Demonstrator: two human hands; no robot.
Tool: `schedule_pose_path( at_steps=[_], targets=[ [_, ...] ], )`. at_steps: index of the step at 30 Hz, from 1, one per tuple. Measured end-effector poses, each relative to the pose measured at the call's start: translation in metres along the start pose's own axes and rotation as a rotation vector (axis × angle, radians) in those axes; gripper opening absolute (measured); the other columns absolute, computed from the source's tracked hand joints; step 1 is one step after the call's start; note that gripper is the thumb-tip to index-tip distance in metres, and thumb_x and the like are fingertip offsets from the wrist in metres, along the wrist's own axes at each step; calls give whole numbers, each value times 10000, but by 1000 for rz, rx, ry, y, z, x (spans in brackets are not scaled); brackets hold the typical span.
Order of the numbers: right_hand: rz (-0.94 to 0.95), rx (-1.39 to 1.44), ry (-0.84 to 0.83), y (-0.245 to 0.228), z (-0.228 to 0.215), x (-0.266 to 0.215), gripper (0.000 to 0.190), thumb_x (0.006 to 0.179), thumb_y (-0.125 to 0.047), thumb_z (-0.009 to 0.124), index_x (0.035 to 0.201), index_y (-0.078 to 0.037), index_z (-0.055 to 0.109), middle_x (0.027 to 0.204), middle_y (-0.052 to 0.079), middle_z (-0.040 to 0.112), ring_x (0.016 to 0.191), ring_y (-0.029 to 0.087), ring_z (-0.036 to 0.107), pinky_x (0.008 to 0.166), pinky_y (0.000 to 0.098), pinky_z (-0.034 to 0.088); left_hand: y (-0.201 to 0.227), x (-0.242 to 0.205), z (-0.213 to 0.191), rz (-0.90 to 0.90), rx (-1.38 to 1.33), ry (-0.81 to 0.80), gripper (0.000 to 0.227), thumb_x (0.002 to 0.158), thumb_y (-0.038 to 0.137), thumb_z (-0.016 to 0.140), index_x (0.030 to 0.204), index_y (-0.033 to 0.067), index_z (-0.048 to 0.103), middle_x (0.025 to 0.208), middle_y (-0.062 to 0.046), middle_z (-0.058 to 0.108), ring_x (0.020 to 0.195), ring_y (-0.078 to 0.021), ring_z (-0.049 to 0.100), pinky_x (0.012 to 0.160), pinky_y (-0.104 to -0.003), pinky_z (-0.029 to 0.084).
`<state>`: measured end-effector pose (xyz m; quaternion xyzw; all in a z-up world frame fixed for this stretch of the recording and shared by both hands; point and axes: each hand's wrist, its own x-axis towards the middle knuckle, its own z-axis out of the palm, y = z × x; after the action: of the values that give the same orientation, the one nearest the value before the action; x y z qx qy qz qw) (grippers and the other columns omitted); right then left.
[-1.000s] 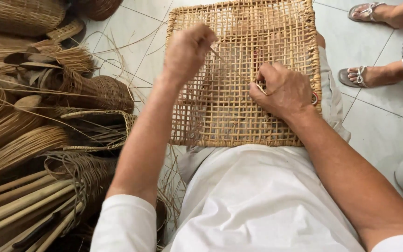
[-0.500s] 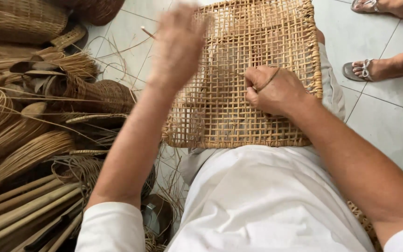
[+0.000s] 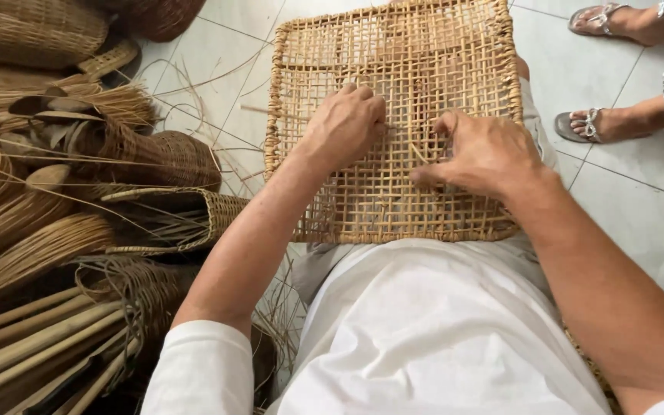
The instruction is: Weaving thin rattan strips into a rectangular frame to create a mat or basket component.
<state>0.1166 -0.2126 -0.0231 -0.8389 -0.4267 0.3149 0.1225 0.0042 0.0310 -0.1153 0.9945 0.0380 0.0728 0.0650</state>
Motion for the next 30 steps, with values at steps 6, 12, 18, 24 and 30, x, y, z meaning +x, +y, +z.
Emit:
schedule_pose_path(
  at_steps=[6,12,18,24,30],
  targets=[
    [-229,-145,446,14,36,33,979,870,-954,562,1067,-3,681,679,74,564,550,195,554,522,298,483,1,0,0,72,164,-5,174,939,310,602,970,140,616,951,-96,622,1000,-337,663,775,-449,575],
    [-332,-115,586,23,56,59,580,1088,-640,590,950,-81,657,635,-10,512,453,126,489,452,246,460,15,-2,-21,43,178,-79,185,998,203,429,1044,129,592,1016,-101,634,1059,-330,665,811,-438,527],
    [-282,-150,491,16,55,56,231,931,-399,657,968,-179,600,864,95,671,773,381,741,669,527,567,-5,-8,-42,-125,-68,-148,202,1082,111,364,1139,77,555,1092,-160,592,904,-359,729,723,-486,601],
    [-204,-145,410,1,49,52,167,1001,-285,580,916,-145,611,795,42,642,673,232,600,585,412,532,-41,1,-92,-286,-94,-183,250,1144,151,318,1108,8,519,1459,-417,462,599,-196,609,494,-323,596],
    [-173,-150,383,-1,46,53,129,945,-260,621,942,-133,643,828,61,676,712,260,640,593,442,555,-80,-12,-140,-310,53,-126,61,1102,18,481,1155,48,487,982,-134,571,648,-200,534,530,-330,534]
  ],
)
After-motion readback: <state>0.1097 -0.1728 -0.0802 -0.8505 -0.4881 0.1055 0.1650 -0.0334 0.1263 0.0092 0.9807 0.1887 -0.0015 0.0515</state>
